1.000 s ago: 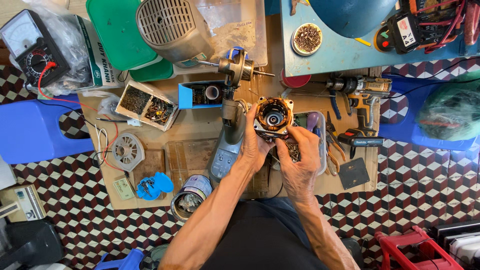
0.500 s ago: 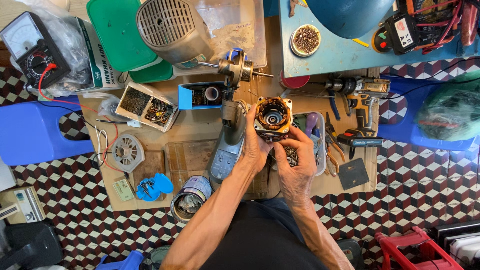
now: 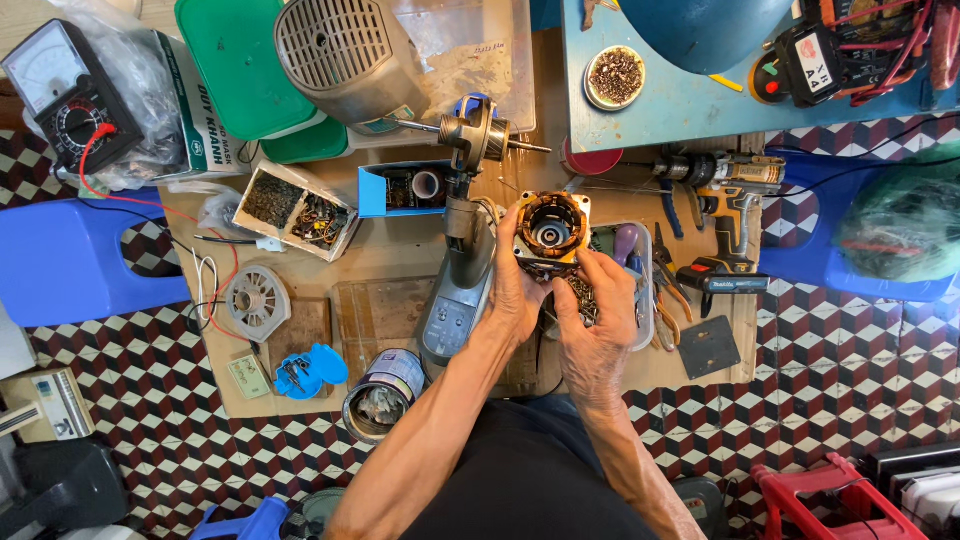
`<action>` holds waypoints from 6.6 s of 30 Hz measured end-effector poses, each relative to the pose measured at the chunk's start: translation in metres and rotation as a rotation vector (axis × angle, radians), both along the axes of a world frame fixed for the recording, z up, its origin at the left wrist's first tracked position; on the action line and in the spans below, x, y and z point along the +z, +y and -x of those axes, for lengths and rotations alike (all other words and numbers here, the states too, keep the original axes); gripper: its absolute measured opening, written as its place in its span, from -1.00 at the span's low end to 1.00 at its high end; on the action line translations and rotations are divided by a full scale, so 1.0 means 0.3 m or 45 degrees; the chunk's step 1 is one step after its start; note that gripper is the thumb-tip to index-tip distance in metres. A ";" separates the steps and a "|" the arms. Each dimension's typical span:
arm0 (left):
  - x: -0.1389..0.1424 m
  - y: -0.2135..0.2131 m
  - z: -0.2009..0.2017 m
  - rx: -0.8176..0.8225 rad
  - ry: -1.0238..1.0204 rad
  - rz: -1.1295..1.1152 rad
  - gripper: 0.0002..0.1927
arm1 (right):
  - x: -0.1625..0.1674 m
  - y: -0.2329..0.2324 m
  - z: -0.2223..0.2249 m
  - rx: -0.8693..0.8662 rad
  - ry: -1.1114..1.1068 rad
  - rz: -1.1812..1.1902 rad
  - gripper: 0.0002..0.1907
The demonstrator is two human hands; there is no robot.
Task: The person disassembles a small electric motor, removes the rotor, and cleans it with a cloth. They use a cordless drill to remove screws from the motor housing, then wipe the rotor shaft and commutator area.
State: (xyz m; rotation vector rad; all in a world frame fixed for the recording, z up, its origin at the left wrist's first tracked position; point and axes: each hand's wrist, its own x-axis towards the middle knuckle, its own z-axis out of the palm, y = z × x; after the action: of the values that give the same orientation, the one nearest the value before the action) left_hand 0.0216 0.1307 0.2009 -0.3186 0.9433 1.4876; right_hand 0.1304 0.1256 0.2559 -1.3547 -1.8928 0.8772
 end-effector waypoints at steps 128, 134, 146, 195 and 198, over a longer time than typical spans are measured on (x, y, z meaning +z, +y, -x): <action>0.041 -0.003 -0.043 0.127 0.135 -0.002 -0.34 | 0.019 -0.006 -0.035 -0.217 0.674 0.531 -0.69; 0.056 -0.003 -0.039 0.116 0.139 0.053 -0.35 | 0.032 0.005 -0.029 -0.196 0.512 0.504 -0.69; 0.061 0.001 -0.032 0.078 0.146 0.073 -0.41 | 0.030 0.016 -0.010 -0.344 0.375 0.479 -0.81; 0.044 0.019 -0.040 0.098 0.195 -0.021 -0.38 | 0.007 0.041 -0.024 -0.264 0.375 0.347 -0.80; 0.047 0.021 -0.042 0.097 0.195 -0.026 -0.38 | -0.002 0.032 -0.021 -0.181 0.656 0.360 -0.61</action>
State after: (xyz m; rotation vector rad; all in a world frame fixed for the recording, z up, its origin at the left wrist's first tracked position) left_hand 0.0341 0.1371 0.2149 -0.2300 1.0466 1.6083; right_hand 0.1367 0.1353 0.2554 -1.2483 -1.3006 1.3098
